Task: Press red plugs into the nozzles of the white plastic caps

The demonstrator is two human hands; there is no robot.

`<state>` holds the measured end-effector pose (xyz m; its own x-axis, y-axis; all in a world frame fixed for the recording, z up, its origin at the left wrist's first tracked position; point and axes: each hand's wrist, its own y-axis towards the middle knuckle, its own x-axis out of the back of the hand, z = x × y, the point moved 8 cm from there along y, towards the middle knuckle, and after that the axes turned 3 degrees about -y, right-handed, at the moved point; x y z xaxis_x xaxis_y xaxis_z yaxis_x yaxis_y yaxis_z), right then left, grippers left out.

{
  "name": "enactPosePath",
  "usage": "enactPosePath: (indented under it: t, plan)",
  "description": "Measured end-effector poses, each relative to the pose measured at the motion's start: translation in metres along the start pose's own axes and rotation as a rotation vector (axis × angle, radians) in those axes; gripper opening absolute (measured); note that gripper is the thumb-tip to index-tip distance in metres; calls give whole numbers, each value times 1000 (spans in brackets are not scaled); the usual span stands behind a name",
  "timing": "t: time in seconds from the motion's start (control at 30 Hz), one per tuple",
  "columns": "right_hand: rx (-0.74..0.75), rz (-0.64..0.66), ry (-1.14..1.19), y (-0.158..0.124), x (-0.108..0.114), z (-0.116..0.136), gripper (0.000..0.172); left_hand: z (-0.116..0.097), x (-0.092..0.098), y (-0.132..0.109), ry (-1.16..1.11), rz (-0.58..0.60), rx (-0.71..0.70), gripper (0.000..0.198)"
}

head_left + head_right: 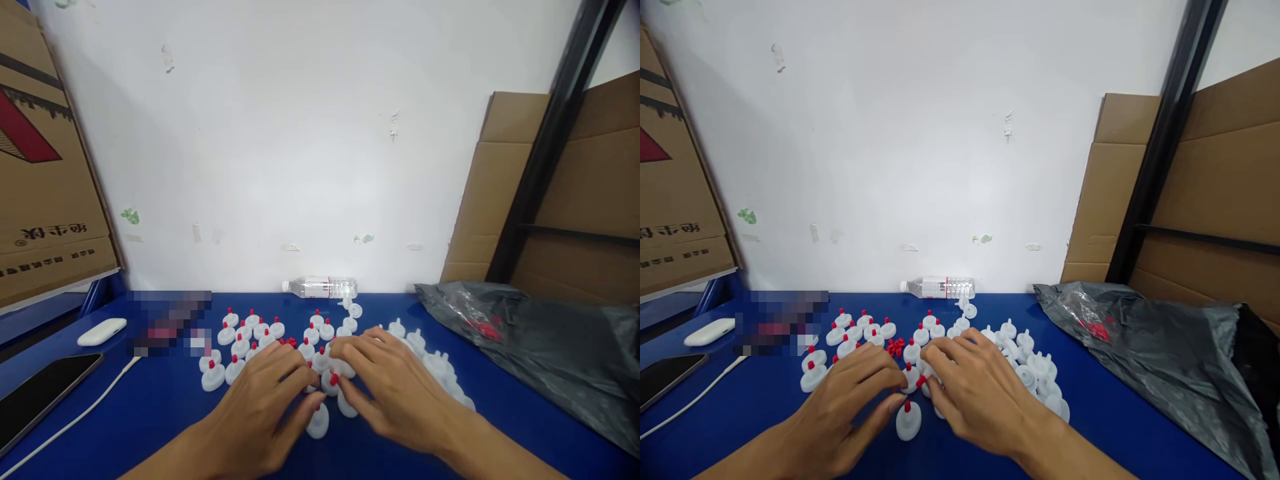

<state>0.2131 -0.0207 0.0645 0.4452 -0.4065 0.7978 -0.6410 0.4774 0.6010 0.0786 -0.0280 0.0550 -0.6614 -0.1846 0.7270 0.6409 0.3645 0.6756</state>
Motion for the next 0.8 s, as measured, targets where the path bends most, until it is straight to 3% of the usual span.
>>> enactPosePath:
  t: [0.17, 0.27, 0.47, 0.7, 0.8]
  plan:
    - [-77, -52, 41, -3, 1, -18, 16, -2, -13, -1, 85, 192, 6, 7]
    - [-38, -32, 51, -5, -1, -15, 9, 2, -20, -2, 117, 271, 5, 5]
    - [59, -15, 110, -3, -4, 3, 10, 11, -10, 0, 107, 218, 45, 4]
    - [71, 128, 141, -6, -24, 7, 11, 29, 8, 4, 218, 108, 98, 21]
    - [35, 209, 155, -8, -28, 3, 17, 45, 6, 1, 348, 151, 193, 23]
